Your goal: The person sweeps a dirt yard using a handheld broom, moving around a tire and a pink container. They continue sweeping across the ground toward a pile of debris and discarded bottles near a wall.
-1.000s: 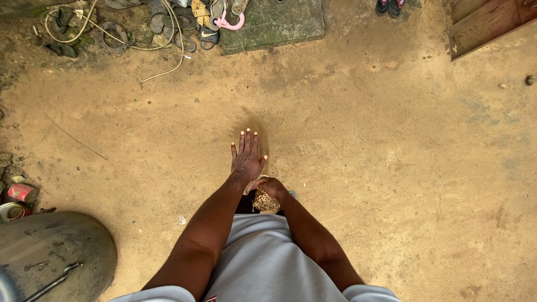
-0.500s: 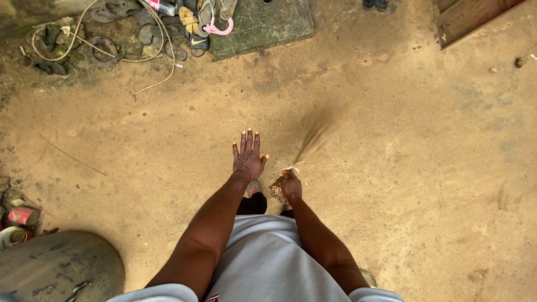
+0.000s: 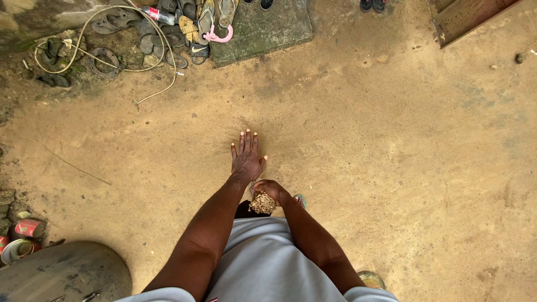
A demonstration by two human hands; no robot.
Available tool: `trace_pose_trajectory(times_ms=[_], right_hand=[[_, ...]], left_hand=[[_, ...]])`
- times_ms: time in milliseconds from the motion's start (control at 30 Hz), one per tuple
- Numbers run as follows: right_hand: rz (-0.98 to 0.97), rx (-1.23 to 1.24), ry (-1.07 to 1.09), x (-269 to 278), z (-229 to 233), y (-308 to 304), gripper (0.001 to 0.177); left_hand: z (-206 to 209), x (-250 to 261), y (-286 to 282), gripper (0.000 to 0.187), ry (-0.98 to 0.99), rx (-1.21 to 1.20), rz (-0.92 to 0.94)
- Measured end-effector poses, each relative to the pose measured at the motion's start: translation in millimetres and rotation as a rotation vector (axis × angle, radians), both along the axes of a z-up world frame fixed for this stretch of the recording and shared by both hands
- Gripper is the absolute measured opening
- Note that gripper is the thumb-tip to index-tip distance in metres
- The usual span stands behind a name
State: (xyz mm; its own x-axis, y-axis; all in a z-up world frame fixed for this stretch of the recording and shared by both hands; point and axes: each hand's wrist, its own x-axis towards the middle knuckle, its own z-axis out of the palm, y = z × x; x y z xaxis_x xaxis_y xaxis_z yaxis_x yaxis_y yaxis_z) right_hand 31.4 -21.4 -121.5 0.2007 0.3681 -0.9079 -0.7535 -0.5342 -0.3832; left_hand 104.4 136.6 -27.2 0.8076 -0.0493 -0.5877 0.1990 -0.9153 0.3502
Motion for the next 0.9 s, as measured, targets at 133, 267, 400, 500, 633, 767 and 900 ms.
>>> trace_pose_trajectory(times_ms=[133,267,400,500,633,767,900], right_hand=[[0.054,-0.06,-0.38,-72,-161,-76,0.025],[0.134,-0.072,-0.631,-36,-158,-89,0.025],[-0.191,0.006,-0.565,-16,-118,-71,0.024],[-0.436,0.061,-0.503,-7,-104,-60,0.026],[-0.41,-0.005,-0.424,25,-6,-10,0.03],[0.003,-0.096,-0.29,41,26,16,0.038],[0.114,0.051,-0.261,29,-32,11,0.034]], left_hand=[[-5,-1,9,0.091,0.021,0.016,-0.013],[6,1,12,0.089,0.037,0.009,-0.009],[4,5,13,0.089,0.036,0.012,-0.003],[4,7,12,0.089,0.049,-0.008,-0.001],[-5,7,11,0.091,0.056,0.025,-0.005],[-21,4,7,0.092,0.051,0.039,0.01],[1,12,8,0.093,0.073,0.021,0.067]])
